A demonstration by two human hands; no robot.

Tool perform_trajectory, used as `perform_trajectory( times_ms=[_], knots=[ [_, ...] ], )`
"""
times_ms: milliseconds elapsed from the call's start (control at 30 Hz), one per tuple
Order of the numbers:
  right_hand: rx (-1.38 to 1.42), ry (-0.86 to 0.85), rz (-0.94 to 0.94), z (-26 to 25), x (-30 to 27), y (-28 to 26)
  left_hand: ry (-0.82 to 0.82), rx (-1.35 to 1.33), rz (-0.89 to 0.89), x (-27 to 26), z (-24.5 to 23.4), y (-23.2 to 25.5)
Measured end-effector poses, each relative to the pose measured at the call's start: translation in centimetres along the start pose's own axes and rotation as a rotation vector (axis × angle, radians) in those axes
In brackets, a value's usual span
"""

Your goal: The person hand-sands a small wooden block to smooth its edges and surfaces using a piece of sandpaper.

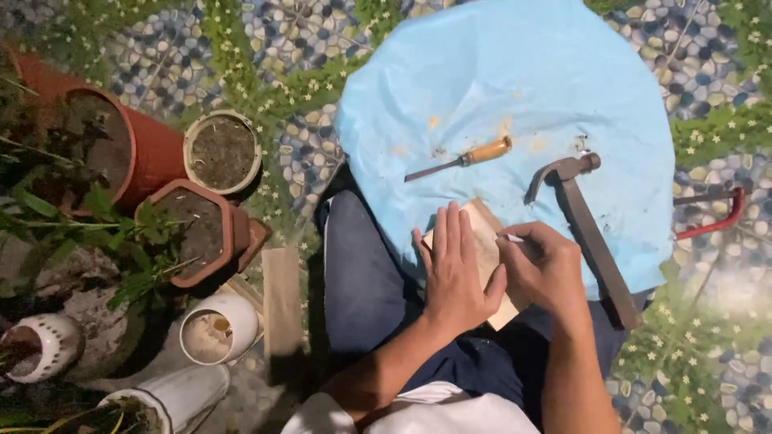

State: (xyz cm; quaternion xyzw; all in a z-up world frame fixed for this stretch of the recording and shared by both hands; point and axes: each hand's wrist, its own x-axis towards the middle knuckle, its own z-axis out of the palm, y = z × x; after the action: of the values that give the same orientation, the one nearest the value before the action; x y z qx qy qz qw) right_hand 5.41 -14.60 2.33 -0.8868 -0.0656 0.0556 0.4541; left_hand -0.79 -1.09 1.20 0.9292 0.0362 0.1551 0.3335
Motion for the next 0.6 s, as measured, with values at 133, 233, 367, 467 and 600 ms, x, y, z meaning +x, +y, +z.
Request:
perform_trajectory(
  times_ms=[133, 233, 367, 467, 600],
  knots=[
    [-0.024, 0.014, -0.017, -0.5, -0.6, -0.3, 0.001, -0.019, 0.002, 0.0, 0.1, -0.1],
    [-0.011, -0.029, -0.019, -0.8, -0.2, -1.6, 0.005, -0.023, -0.011, 0.2, -0.2, -0.1],
    [-0.016, -0.021, -0.064, -0.3, 0.6, -1.1, -0.020, 0.001, -0.009, -0.1, 0.1, 0.0],
    [-0.011, -0.094, -0.063, -1.7, 0.1, -2.0, -0.009, -0.014, -0.018, -0.2, 0.0, 0.0],
    [-0.063, -0.084, -0.069, -1.1, 0.3, -1.9, -0.004, 0.007, -0.011, -0.2, -0.1, -0.1]
  ],
)
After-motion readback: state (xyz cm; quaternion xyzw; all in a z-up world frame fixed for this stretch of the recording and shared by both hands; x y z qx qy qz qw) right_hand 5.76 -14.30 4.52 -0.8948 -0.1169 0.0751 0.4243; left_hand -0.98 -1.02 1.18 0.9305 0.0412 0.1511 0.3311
